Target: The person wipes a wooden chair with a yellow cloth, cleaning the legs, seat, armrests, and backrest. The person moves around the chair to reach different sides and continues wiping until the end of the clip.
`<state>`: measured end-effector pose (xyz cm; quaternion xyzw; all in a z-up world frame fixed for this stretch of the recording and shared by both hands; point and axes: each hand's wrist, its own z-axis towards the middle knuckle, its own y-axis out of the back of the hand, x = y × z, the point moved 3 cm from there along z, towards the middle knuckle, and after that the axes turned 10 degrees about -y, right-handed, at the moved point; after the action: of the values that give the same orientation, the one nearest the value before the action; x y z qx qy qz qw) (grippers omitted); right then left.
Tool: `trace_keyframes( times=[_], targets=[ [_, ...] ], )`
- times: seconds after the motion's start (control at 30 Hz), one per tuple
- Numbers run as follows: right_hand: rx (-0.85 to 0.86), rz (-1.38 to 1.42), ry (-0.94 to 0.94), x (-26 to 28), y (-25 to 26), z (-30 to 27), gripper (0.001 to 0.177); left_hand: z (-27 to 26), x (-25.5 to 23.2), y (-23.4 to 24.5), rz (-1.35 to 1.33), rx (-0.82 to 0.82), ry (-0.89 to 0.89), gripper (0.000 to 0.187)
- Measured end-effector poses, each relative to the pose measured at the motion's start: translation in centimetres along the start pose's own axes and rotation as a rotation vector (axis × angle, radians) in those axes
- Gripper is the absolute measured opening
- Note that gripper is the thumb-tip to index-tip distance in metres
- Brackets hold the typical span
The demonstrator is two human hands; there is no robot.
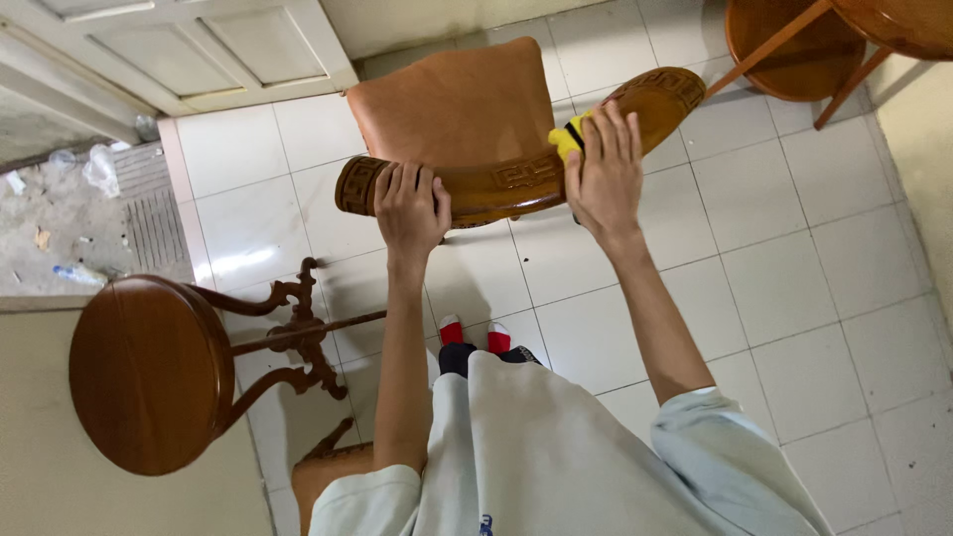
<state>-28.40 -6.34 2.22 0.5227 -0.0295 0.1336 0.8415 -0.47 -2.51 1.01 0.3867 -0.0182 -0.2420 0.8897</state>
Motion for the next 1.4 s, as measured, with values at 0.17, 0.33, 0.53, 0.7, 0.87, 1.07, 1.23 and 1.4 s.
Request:
trace_keyframes(
  times=[0.17, 0.33, 0.53, 0.7, 0.87, 1.07, 1.23, 1.4],
  targets=[
    [0.049, 0.071, 0.026, 4.3, -0.7, -0.7, 0.043, -0.5, 0.0, -0.7, -0.009, -0.028, 0.022, 0.018],
    [0.093, 0.010, 0.035, 11.3, -1.4, -1.4, 0.046, 0.0, 0.0, -0.4, 0.019, -0.054, 0.007, 0.019],
    [-0.032, 0.172, 0.142, 15.4, -1.7, -3.0, 0.050, -0.3, 0.8, 1.0, -0.054, -0.068, 0.039, 0.022],
    [-0.034, 0.058, 0.147, 11.3, -1.6, -3.6, 0.054, -1.4, 2.6, 1.7, -0.079, 0.007, -0.022, 0.026],
    [-0.106, -0.037, -0.032, 4.1, 0.6, -3.7, 0.045, -1.6, 3.6, 3.2, -0.172, 0.036, -0.029, 0.030],
    [-0.196, -0.042, -0.121, 7.3, -0.8, -3.1, 0.040, -2.0, 4.8, 4.4, -0.187, 0.058, -0.060, 0.038],
    [-0.187, 0.055, -0.074, 13.8, -1.7, -3.7, 0.042, -2.0, 5.5, 4.9, -0.245, 0.137, -0.090, 0.040],
    [-0.186, -0.046, -0.082, 19.2, -4.4, -3.3, 0.046, -1.6, 6.3, 5.5, -0.262, 0.129, -0.111, 0.035]
  ],
)
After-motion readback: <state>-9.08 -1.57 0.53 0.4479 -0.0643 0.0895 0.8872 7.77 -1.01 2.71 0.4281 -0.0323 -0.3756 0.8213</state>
